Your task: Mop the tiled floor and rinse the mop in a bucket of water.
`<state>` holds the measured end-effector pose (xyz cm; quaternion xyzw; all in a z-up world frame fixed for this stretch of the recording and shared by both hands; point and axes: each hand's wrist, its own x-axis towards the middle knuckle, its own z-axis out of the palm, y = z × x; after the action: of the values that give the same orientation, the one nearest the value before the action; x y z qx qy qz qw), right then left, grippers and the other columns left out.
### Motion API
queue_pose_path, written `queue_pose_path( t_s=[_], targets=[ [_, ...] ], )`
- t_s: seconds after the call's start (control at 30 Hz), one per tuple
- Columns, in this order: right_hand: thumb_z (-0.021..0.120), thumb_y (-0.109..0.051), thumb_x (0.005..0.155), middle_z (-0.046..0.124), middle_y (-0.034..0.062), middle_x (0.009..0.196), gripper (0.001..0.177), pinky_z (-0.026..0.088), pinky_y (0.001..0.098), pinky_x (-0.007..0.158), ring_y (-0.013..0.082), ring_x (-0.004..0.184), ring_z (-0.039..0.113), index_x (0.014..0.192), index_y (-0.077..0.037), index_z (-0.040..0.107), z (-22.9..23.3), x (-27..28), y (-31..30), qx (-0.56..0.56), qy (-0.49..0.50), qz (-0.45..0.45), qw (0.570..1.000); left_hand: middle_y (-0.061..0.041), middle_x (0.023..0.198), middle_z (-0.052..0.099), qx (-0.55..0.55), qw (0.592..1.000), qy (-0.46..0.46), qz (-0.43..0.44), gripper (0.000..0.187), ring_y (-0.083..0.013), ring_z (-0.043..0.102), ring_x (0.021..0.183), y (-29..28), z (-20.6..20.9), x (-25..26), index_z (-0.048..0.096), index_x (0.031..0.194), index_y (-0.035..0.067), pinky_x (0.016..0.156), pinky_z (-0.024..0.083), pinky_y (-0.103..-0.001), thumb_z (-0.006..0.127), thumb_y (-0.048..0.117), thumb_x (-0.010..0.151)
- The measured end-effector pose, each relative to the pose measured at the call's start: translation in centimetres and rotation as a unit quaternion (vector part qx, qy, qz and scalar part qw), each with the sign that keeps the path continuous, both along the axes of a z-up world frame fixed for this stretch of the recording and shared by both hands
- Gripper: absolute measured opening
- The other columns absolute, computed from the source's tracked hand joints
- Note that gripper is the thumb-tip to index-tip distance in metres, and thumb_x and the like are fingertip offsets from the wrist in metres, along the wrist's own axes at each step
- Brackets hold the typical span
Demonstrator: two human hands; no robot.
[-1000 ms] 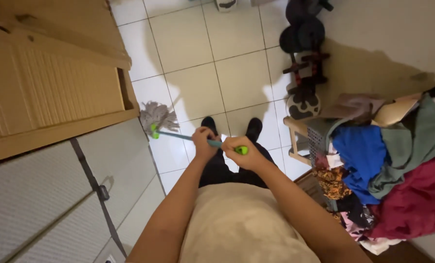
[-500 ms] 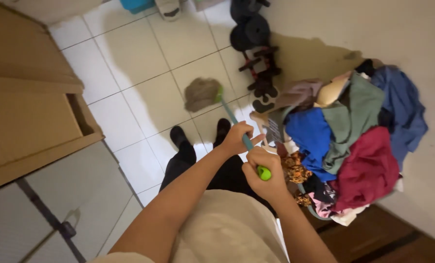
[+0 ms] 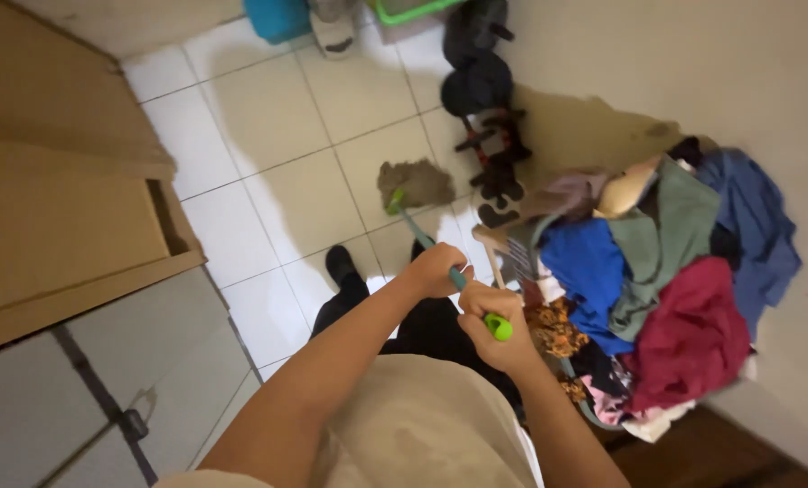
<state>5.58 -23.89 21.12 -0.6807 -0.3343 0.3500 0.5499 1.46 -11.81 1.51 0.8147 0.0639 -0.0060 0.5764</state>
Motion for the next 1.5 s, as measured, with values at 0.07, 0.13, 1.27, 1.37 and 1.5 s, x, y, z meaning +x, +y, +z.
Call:
queue_pose_path(
  t_s=[0.07, 0.13, 1.27, 1.37, 1.5],
  targets=[
    [0.06, 0.01, 0.074, 0.047, 0.0086, 0.069, 0.03, 0.038, 0.0328, 0.062, 0.0196, 0.066, 0.044, 0.068, -0.002, 0.034, -0.4, -0.6, 1.3, 0.014, 0.022, 0.034, 0.999, -0.022, 0.064, 0.059, 0.019, 0.999, 0.018, 0.02, 0.036, -0.0424, 0.058, 0.061, 1.9, 0.0, -2.2, 0.058, 0.057, 0.002, 0.058, 0.047, -0.048, 0.067, 0.025, 0.083],
    [0.06, 0.011, 0.073, 0.047, 0.0093, 0.07, 0.031, 0.038, 0.033, 0.064, 0.0198, 0.068, 0.045, 0.067, -0.002, 0.033, -1.9, -1.5, 2.3, 0.026, 0.044, 0.068, 0.996, -0.022, 0.064, 0.061, 0.036, 0.998, 0.038, 0.041, 0.037, -0.0435, 0.059, 0.063, 3.7, -0.3, -4.8, 0.06, 0.057, 0.002, 0.059, 0.048, -0.05, 0.066, 0.027, 0.084],
    [0.067, -0.02, 0.087, 0.068, 0.0227, 0.07, 0.029, 0.055, 0.051, 0.066, 0.0417, 0.068, 0.069, 0.115, -0.021, 0.074, 5.6, -3.2, -7.1, -0.488, -0.173, -0.056, 0.854, -0.006, 0.108, 0.07, -0.003, 0.993, -0.004, -0.121, 0.044, -0.0345, 0.061, 0.117, -9.0, -2.4, -0.1, 0.068, 0.089, 0.018, 0.106, 0.029, -0.069, 0.088, 0.051, 0.068],
    [0.066, -0.02, 0.086, 0.068, 0.0233, 0.069, 0.036, 0.055, 0.051, 0.066, 0.042, 0.067, 0.069, 0.121, -0.022, 0.073, 5.4, -4.0, -9.6, -0.521, -0.142, -0.079, 0.838, -0.004, 0.103, 0.069, -0.01, 0.982, -0.004, -0.19, 0.04, -0.0322, 0.063, 0.113, -12.3, -3.4, 0.5, 0.067, 0.089, 0.019, 0.107, 0.033, -0.066, 0.086, 0.05, 0.071],
    [0.074, -0.021, 0.08, 0.068, 0.026, 0.07, 0.037, 0.054, 0.0504, 0.066, 0.0439, 0.07, 0.067, 0.116, -0.015, 0.074, 1.1, -4.6, -13.7, -0.503, -0.113, -0.164, 0.841, -0.003, 0.103, 0.069, 0.062, 0.962, 0.018, -0.265, 0.032, -0.027, 0.063, 0.107, -16.1, -10.9, -0.5, 0.063, 0.086, 0.018, 0.098, 0.048, -0.05, 0.075, 0.048, 0.089]
  ],
)
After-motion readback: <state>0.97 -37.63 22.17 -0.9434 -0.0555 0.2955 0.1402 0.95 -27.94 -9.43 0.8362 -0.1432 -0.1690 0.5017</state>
